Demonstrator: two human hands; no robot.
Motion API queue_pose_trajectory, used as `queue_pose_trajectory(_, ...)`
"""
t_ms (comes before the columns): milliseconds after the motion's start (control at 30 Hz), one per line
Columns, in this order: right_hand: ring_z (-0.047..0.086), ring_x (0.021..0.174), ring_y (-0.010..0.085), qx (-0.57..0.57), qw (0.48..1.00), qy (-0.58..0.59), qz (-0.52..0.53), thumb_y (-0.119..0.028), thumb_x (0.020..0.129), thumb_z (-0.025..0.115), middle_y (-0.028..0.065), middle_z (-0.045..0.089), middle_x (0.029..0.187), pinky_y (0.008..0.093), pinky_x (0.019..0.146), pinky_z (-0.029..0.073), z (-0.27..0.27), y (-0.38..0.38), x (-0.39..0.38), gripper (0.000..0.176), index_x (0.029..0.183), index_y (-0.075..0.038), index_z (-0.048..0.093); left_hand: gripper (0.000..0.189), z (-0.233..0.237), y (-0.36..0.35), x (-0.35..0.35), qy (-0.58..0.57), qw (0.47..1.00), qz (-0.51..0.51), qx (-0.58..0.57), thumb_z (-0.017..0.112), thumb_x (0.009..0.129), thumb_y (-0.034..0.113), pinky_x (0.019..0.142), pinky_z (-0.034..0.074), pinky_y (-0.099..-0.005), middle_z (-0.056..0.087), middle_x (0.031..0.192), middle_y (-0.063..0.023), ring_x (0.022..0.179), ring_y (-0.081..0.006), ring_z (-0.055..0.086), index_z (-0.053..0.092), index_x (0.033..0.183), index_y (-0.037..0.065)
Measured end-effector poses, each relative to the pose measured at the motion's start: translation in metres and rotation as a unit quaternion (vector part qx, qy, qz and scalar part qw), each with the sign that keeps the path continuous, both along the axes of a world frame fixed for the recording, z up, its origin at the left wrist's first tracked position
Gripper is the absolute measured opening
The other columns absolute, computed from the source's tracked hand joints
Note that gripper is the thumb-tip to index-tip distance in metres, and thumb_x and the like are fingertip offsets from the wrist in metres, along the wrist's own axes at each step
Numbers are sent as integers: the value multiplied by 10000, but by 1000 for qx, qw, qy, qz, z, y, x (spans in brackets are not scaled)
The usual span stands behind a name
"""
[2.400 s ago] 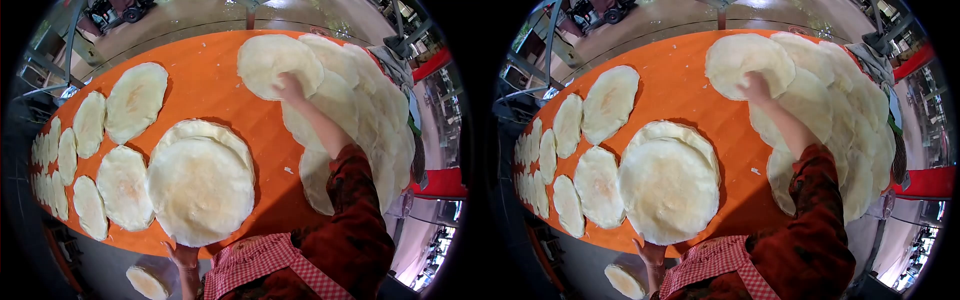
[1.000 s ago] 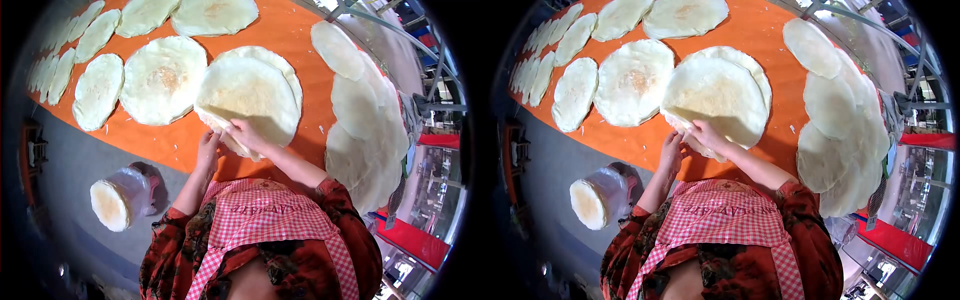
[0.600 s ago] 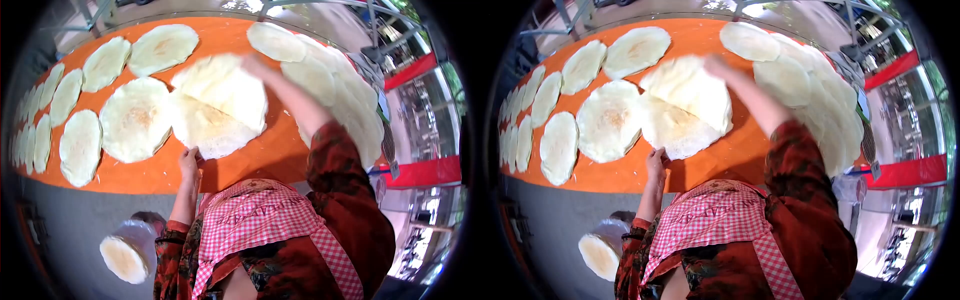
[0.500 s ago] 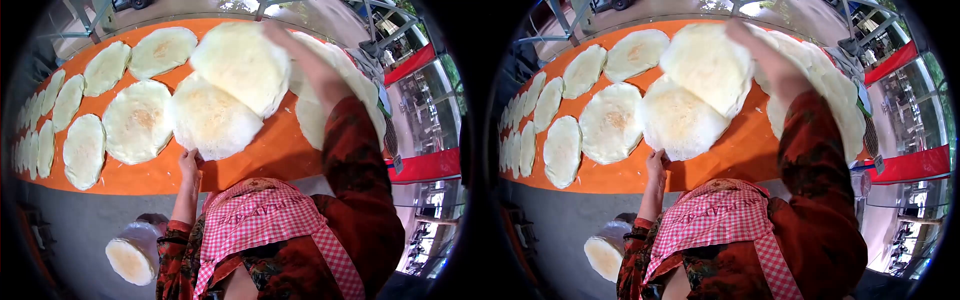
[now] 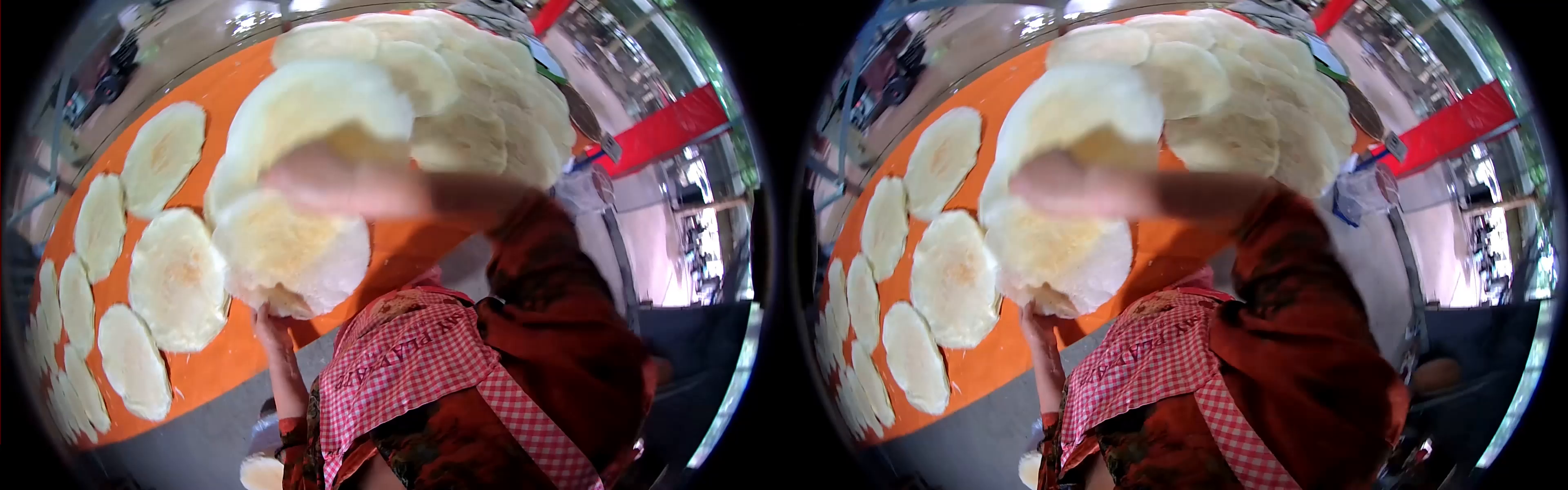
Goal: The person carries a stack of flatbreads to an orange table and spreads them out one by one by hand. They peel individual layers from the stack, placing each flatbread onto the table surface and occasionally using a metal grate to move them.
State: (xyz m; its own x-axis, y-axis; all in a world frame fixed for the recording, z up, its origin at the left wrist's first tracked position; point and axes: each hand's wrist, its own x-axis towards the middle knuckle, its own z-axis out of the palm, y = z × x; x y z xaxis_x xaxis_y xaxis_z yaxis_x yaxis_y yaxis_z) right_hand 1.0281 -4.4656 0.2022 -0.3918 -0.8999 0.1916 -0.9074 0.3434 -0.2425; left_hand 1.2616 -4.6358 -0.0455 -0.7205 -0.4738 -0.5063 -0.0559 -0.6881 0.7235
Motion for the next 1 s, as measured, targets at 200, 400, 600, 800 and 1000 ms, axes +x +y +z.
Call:
queue_pose_trajectory(200,622,712,370,-57,979,-180,-78,32,699,499,219,628,765,449,627,483,-27,50,68,231,868,-21,647,490,-9,1,12,21,998,-52,6,513,832,83,876,492,-438,547,1198,-164,1086,-318,558,402,1297,-22)
queue_pose_trajectory(400,600,716,131,-250,934,-204,-152,-89,842,574,88,654,764,313,679,497,21,200,-9,150,940,4,639,440,25,6,19,-74,994,-85,-13,527,836,96,838,500,-430,540,1178,-130,1031,-280,565,444,1267,64)
queue_pose_trajectory(600,566,644,121,-197,849,-287,-397,-186,782,613,51,628,710,321,603,469,-64,379,-76,241,860,42,624,429,45,13,15,-117,991,-56,-33,542,832,132,852,483,-457,552,1143,-97,1040,-273,551,461,1252,104)
queue_pose_trajectory(800,577,907,272,-220,845,-79,-481,-92,734,644,151,594,985,375,797,469,-164,350,-58,425,1137,-16,534,408,74,30,3,-72,996,-49,11,543,821,122,883,461,-458,560,1158,-74,1056,-251,549,482,1223,93)
queue_pose_trajectory(1000,576,979,340,-212,966,-133,-71,-194,674,736,232,569,1017,433,792,476,-109,100,111,466,1068,-33,544,322,113,52,-33,-13,997,-76,18,523,841,86,794,503,-393,584,1126,-76,974,-238,584,512,1163,97)
